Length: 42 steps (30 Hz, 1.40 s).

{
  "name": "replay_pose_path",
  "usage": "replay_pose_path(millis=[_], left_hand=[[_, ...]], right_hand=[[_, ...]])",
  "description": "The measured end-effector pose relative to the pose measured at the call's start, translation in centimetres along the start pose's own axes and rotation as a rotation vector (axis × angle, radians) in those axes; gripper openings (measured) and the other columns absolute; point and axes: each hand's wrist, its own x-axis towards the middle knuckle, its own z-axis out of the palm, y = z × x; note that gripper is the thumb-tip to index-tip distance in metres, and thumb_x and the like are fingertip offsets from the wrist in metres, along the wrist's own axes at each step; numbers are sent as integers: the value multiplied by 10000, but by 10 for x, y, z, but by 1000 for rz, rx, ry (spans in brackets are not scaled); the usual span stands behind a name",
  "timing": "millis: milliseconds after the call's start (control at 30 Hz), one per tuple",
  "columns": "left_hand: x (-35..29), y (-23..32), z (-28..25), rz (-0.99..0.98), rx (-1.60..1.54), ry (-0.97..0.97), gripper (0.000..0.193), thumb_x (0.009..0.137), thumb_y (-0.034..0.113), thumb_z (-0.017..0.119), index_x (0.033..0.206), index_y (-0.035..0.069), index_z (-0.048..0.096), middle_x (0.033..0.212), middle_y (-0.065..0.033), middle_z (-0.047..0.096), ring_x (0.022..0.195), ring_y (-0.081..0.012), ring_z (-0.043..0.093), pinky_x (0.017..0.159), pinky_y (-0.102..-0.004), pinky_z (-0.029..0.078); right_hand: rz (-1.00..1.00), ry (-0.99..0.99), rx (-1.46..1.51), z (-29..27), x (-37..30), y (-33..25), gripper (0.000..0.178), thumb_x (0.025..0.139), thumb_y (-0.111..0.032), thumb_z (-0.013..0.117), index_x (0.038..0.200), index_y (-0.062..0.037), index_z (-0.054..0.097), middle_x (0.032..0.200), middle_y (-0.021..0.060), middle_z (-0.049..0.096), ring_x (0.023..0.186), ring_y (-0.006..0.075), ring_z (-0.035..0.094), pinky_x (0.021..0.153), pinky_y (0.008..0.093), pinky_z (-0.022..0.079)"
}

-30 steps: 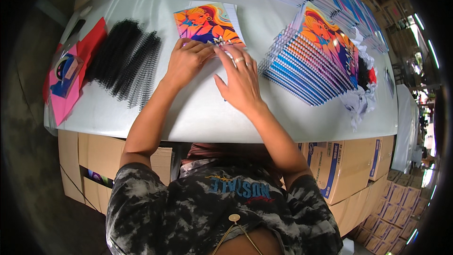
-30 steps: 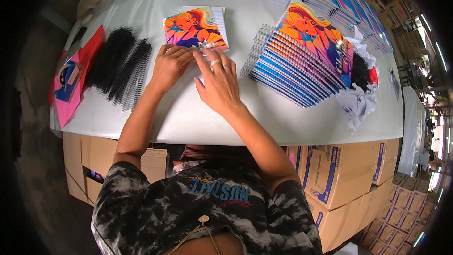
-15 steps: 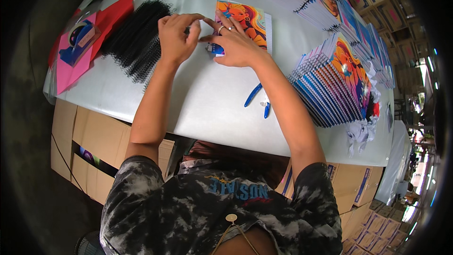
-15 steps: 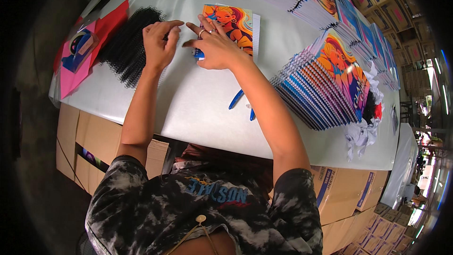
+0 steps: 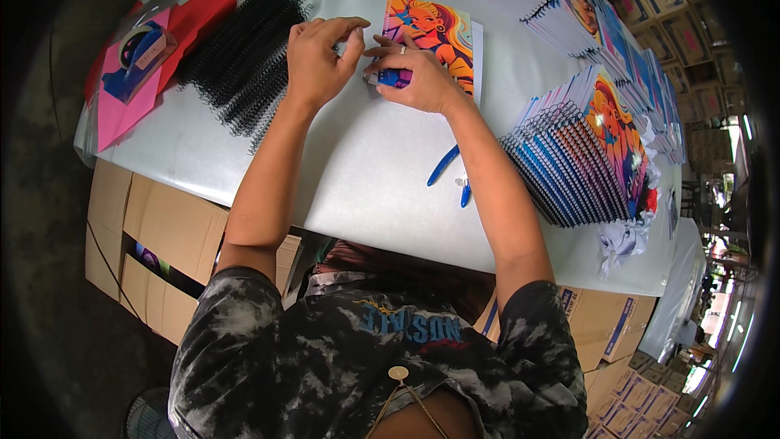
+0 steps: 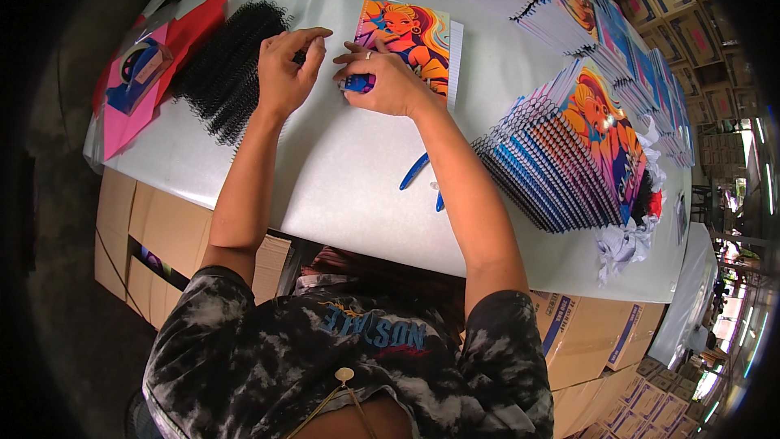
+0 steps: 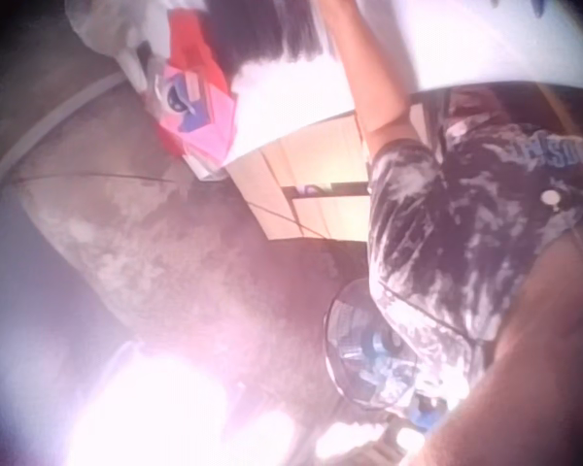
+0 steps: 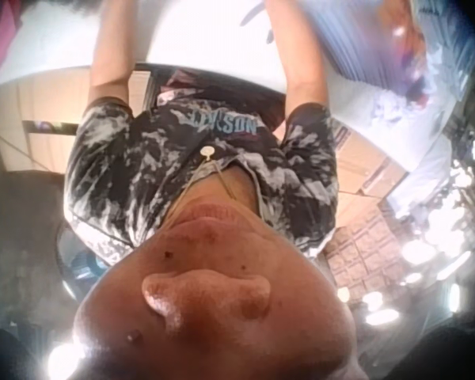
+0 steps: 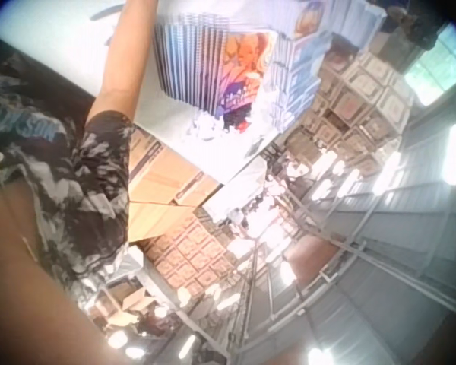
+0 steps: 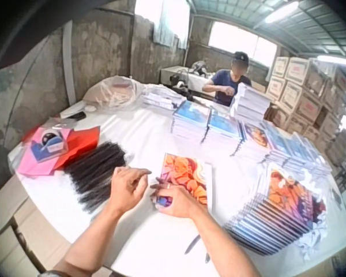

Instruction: The person repeatedly picks up a spiral binding and inserts it into the holes of a notebook cover, then places the assembled notebook on a stack. The process is repeated for multiple notebooks.

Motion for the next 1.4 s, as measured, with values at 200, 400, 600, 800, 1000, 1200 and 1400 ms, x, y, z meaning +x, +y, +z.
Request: replay_pose_path(millis=[200,400,600,800,1000,1200,1400], left_hand=[[-2,2,2,-12,-15,-12,125,820,146,588,896,104,677,747,-19,657,677,-139,594,773,-297,373],[-2,3,4,-24,-8,-38,125,813,139,591,897,105,678,763,-22,662,682,-146,597,766,-296,382],[-2,9,5,-36,-25,-124,140,818,150,580,906,94,673,801,-41,664,718,-172,609,754,-305,391],[-4,6,10,-57,-21,-93,146,820,151,576,915,92,670,825,-53,666,738,-178,617,749,-309,393],[-5,9,7,-56,-18,-99,145,819,148,581,919,89,668,847,-55,668,747,-175,618,752,-307,391],[-5,8,7,-59,-29,-101,148,821,150,581,924,89,667,854,-58,669,755,-175,620,750,-307,390],[-5,8,9,-60,-11,-124,150,822,153,582,925,83,667,852,-59,669,754,-176,623,756,-305,392]], right_hand=[[-24,17,-44,2,0,0,199,692,-99,685,889,-81,662,1124,43,619,1215,237,458,1128,430,133],[40,242,201,1,-5,-4,364,660,-168,756,918,-51,527,1322,131,453,1290,324,342,1086,396,242],[-80,74,-184,3,-2,-3,480,632,-255,777,1033,-77,583,1319,137,434,1335,342,220,1089,439,208],[-63,87,-116,2,-4,0,296,646,-174,731,924,-108,651,1269,127,496,1300,327,311,1057,424,287],[3,141,-30,0,-6,-5,265,644,-143,722,898,-89,664,1188,108,569,1230,293,428,994,374,385],[-22,176,-8,2,-8,-4,231,664,-135,689,888,-81,675,1153,93,598,1182,270,485,986,362,393],[-37,118,-101,2,-8,-2,201,670,-145,678,861,-79,681,1147,78,604,1179,264,489,1003,384,370]])
